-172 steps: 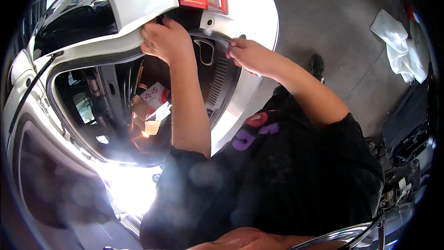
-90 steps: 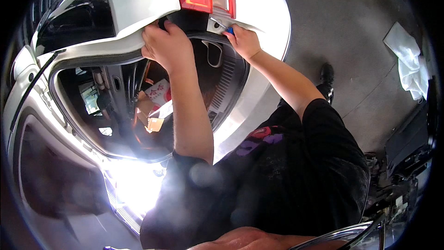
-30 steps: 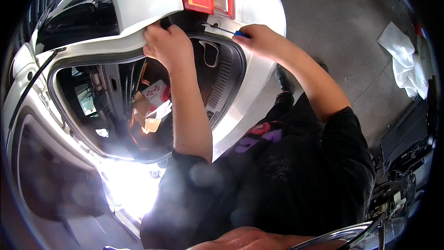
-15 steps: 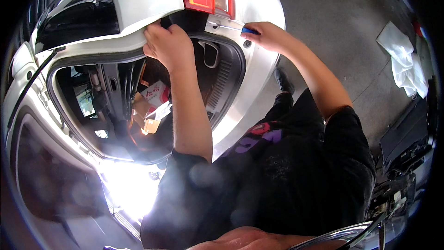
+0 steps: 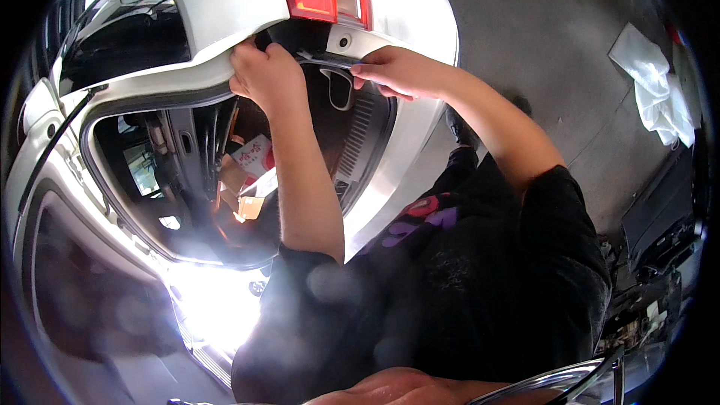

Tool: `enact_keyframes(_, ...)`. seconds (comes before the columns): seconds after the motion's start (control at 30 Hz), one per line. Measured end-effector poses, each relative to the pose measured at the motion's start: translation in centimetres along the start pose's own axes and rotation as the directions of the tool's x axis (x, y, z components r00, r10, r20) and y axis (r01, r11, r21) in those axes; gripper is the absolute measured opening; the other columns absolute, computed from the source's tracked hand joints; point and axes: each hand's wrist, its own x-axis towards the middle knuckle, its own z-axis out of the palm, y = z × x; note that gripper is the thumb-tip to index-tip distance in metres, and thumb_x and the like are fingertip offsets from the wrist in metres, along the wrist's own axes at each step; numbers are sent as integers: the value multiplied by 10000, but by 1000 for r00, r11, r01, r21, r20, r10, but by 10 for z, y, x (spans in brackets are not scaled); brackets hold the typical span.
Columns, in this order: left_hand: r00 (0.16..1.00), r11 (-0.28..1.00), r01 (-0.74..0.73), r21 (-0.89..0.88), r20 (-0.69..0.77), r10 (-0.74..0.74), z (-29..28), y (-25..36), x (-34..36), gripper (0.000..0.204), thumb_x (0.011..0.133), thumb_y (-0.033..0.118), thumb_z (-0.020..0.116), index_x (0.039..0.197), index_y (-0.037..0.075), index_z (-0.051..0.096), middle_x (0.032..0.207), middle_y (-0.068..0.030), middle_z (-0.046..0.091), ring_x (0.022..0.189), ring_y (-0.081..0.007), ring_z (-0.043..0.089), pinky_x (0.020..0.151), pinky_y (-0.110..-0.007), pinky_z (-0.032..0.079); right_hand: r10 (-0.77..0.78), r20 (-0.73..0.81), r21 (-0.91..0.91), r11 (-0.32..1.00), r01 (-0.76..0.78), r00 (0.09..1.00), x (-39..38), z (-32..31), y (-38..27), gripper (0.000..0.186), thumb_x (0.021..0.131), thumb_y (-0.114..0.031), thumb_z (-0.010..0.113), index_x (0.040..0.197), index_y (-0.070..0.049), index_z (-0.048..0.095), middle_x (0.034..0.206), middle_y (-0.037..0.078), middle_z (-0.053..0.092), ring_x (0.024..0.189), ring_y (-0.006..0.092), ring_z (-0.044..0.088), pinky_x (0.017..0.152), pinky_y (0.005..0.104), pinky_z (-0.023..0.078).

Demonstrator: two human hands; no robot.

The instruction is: The person pries the car trim around the taillight using a pry tool, pushes and loosens the rear taillight assembly by hand, and opens a toolkit on the floor.

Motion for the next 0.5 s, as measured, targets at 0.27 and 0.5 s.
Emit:
enact_keyframes(0.27, 1000, 998, 24, -57, 16, -23, -9, 4, -4, 437, 904, 127, 552, 1299, -26, 658, 1329, -212, 685, 1299, -375, 587, 1134, -523, 297, 238, 172, -7, 971, -241, 956, 9, -20, -47, 461, 1096, -460, 552, 975, -51, 728, 595, -46, 458, 425, 61, 350, 412, 274, 236)
enact_keyframes(0.5, 997, 992, 68, -104, -16, -70, -6, -7, 1, 454, 921, 237, 594, 1296, 3, 698, 1358, -182, 703, 1312, -351, 600, 1171, -492, 267, 182, 70, 52, 981, -185, 981, 10, 21, -46, 388, 1116, -397, 523, 1156, -43, 678, 657, -3, 528, 529, 105, 485, 458, 315, 360)
